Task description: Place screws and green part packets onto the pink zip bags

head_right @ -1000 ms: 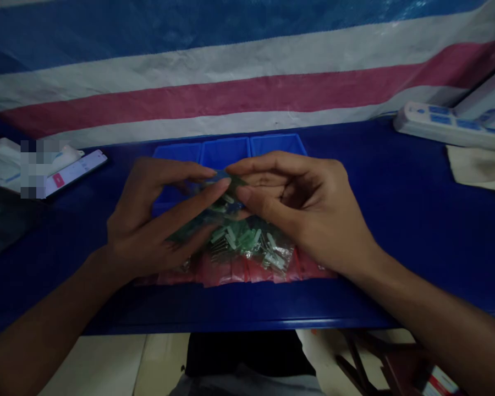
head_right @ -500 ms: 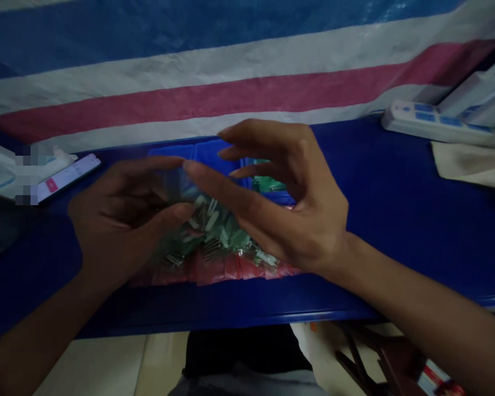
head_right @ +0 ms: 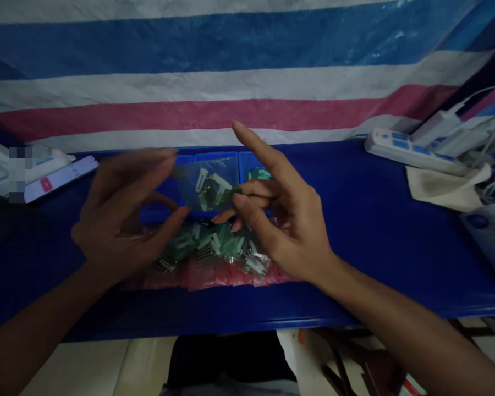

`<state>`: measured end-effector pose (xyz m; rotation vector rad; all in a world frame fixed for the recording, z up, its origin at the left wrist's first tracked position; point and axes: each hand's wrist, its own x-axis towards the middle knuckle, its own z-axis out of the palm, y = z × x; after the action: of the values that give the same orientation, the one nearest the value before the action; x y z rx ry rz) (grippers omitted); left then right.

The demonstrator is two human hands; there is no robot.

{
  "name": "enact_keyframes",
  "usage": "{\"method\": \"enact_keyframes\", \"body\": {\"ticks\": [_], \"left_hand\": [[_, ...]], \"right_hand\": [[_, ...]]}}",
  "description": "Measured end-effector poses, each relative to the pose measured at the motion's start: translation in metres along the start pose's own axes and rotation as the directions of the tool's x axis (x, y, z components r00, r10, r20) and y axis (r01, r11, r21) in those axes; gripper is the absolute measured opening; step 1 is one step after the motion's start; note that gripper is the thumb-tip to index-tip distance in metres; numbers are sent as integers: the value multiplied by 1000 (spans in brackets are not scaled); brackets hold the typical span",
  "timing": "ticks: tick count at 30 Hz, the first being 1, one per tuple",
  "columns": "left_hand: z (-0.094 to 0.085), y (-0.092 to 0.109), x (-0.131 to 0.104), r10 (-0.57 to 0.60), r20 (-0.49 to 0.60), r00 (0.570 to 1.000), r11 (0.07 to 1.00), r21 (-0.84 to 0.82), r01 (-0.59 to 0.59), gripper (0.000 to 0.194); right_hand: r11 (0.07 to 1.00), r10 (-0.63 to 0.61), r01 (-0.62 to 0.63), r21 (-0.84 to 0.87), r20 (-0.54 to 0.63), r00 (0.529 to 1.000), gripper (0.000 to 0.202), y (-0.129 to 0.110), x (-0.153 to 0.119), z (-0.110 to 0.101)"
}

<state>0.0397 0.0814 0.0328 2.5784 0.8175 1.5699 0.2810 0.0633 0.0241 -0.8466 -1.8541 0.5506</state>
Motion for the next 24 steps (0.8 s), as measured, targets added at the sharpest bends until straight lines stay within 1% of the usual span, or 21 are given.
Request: {"method": "enact_keyframes", "body": {"ticks": [1, 2, 3, 4, 6, 7, 8, 9, 10, 11, 12, 13, 14, 16, 18, 19, 21, 23, 24], "left_hand": [[-1, 0, 1, 30, 17, 999, 999, 45, -31, 74], [-3, 1, 3, 26, 29, 999, 996, 82, -28, 73], [-4, 2, 4, 29, 44, 999, 993, 112, -34, 67], [-5, 3, 5, 47, 53, 997, 988, 145, -54, 58], [-7, 3, 7, 85, 57, 995, 974, 207, -95, 35], [-7, 1, 8, 129, 49, 990, 966, 218, -137, 25], [-8, 0, 8, 168, 45, 985, 960, 217, -174, 18], [-8, -1, 8, 187, 50, 981, 960, 205, -193, 15], [-8, -1, 8, 174, 44, 984, 966, 186, -179, 15], [-8, -1, 9, 120, 61, 991, 978, 167, -128, 17], [-8, 0, 9, 49, 74, 996, 988, 145, -59, 19], [-7, 2, 9, -23, 86, 996, 992, 123, 12, 24], [-6, 4, 9, -61, 97, 993, 994, 97, 51, 29], [-4, 6, 7, -58, 77, 995, 998, 35, 56, 41], [-1, 7, 4, -55, 51, 997, 998, 1, 55, 48], [0, 6, 3, -71, 34, 997, 997, -7, 71, 49], [1, 5, 0, -120, 18, 993, 993, -15, 120, 50], [1, 4, 0, -141, 7, 990, 990, -18, 142, 48], [0, 4, 0, -151, 17, 988, 989, -9, 151, 48]], "right_hand": [[993, 41, -43, 112, 16, 999, 72, -1, 1, 0], [968, 77, -80, 237, 22, 997, 69, -2, 2, 1], [929, 105, -108, 354, 28, 994, 67, -3, 2, 2], [890, 122, -133, 436, 53, 991, 64, -5, 3, 3], [844, 143, -169, 509, 89, 986, 56, -10, 4, 4], [845, 143, -173, 506, 99, 985, 49, -12, 4, 3], [867, 139, -169, 469, 99, 985, 42, -14, 5, 2], [906, 117, -137, 401, 75, 990, 35, -14, 5, 1], [951, 68, -74, 301, 32, 997, 30, -14, 5, 0], [985, 5, -3, 171, -13, 1000, 27, -14, 6, -2], [997, -62, 63, 32, -46, 997, 26, -12, 5, -3], [991, -114, 110, -80, -58, 992, 27, -10, 5, -3], [980, -146, 138, -142, -54, 988, 30, -7, 4, -3], [981, -142, 134, -142, -53, 988, 40, -4, 1, -3], [987, -114, 102, -125, -99, 988, 46, -1, 0, -3], [986, -103, 84, -143, -134, 986, 45, 0, 1, -5], [983, -79, 42, -181, -203, 976, 36, 7, 7, -12], [987, -39, -4, -159, -267, 963, 25, 19, 17, -24], [993, -20, -13, -115, -287, 958, 23, 27, 22, -31]]}}
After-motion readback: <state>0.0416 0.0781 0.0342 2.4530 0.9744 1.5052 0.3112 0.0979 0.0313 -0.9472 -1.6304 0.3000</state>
